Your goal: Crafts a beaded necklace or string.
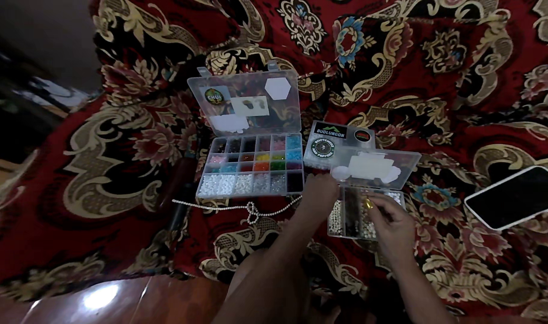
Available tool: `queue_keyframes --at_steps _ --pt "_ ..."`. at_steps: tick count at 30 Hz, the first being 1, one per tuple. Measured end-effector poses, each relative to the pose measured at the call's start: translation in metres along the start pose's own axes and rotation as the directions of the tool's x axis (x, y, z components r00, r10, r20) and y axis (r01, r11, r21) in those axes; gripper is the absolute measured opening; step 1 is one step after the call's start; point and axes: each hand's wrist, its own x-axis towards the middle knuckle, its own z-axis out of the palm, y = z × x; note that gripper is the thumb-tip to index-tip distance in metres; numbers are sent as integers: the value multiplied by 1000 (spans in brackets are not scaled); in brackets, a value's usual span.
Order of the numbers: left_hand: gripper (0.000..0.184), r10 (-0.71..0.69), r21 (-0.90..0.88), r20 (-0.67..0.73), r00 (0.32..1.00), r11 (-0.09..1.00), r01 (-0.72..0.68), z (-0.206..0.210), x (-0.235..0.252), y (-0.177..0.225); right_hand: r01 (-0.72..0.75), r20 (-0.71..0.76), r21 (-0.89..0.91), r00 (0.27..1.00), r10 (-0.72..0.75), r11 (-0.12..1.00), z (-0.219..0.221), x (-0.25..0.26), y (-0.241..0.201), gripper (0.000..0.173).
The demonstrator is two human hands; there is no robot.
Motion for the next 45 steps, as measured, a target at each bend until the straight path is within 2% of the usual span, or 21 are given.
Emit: queue_keyframes --at_steps 12,14,17,19,22,25,28,31,36,45 --pt "24 -57 108 5 998 993 56 8 5 13 -124 29 69 992 122 990 1 -2 -6 17" --pt "26 -53 33 -21 998 998 54 9 6 9 -142 34 75 990 140 987 1 -2 -7 17" --pt "28 -20 -251 -112 994 968 -8 6 2 -5 -166 35 85 986 163 983 0 -2 -8 17" --pt "25 -6 -496 -184 983 864 -88 6 0 -14 -171 29 79 985 169 982 1 -2 -8 16" --pt "21 -8 -797 -204 979 583 -161 5 1 -20 -167 32 63 986 166 984 2 -3 -7 17" --pt "17 8 -934 -170 985 317 -164 7 2 -21 -168 34 46 985 166 985 4 -3 -6 17" --pt "16 58 -981 -111 992 155 -119 13 5 -19 -164 32 39 986 163 986 5 -3 -5 16" --pt "15 89 -996 -39 995 73 -46 16 4 -11 -164 33 39 986 162 986 5 -4 -5 17" --pt "18 152 -999 33 988 -1 33 22 6 -3 -175 27 64 984 173 983 6 -3 -8 15" --pt "18 177 -997 64 982 -35 72 26 6 0 -196 21 48 981 195 979 5 -3 -7 13"
